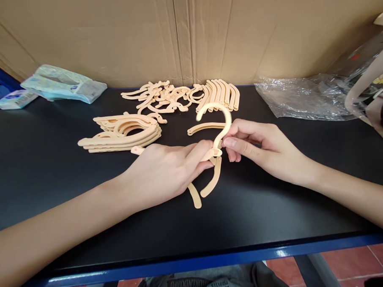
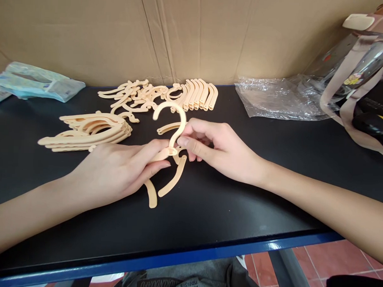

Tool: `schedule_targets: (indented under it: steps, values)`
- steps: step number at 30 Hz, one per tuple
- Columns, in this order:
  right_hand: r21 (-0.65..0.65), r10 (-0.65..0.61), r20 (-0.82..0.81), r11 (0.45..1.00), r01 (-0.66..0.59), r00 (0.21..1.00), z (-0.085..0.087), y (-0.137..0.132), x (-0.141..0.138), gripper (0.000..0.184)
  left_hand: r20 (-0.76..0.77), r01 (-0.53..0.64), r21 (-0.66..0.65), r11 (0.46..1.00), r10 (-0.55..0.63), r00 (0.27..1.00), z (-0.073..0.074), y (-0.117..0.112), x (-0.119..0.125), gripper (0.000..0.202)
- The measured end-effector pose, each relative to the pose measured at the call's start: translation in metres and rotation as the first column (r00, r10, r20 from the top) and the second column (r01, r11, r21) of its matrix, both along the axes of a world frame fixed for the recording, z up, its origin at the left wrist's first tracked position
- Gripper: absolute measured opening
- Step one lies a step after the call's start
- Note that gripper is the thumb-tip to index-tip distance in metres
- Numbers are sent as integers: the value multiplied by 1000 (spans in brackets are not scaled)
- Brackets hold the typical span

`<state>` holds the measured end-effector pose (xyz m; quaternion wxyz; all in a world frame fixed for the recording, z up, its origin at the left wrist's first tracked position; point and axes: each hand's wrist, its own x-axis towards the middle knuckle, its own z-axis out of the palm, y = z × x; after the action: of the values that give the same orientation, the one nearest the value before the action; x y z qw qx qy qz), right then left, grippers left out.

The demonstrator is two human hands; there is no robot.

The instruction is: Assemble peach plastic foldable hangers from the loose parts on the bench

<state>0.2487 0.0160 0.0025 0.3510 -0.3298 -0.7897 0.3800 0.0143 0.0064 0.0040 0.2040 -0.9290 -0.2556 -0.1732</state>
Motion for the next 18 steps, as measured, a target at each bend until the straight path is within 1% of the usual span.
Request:
schedule_targets:
  steps: [2, 3, 5, 7, 8, 9, 12, 14, 18]
  values:
    - [144, 42, 129, 988, -61, 991, -1, -1, 1, 18, 2, -53, 21, 998, 53, 999, -1, 0, -1, 23]
    - [222, 62, 202, 969, -107, 977, -2, -1, 1, 16, 6, -73, 22, 997, 73, 997, -1, 1, -2, 22]
    - [353, 86, 345, 911, -214, 935, -3, -5, 2, 21, 24, -99, -4, 995, 99, 995, -2, 1, -2, 22]
    - [428, 103, 452, 846, -316, 886, -4, -9, 2, 34, 39, -112, -77, 991, 115, 993, -1, 0, -2, 23]
    - [447, 107, 483, 823, -350, 869, -4, -11, 2, 38, 50, -110, -119, 987, 117, 992, 0, 1, -2, 22]
    - [452, 111, 504, 811, -371, 857, -3, -13, 1, 39, 59, -104, -160, 982, 115, 992, 0, 1, -2, 21]
    - [447, 103, 516, 814, -370, 850, -2, -15, 1, 28, 77, -92, -247, 965, 114, 991, 1, 3, -2, 19]
    - [462, 79, 509, 815, -350, 857, -1, -15, 1, 21, 79, -106, -278, 955, 133, 988, 0, 5, -2, 19]
    - [504, 33, 498, 802, -320, 867, 0, -12, 2, 23, 65, -131, -304, 944, 157, 985, -1, 6, -4, 21]
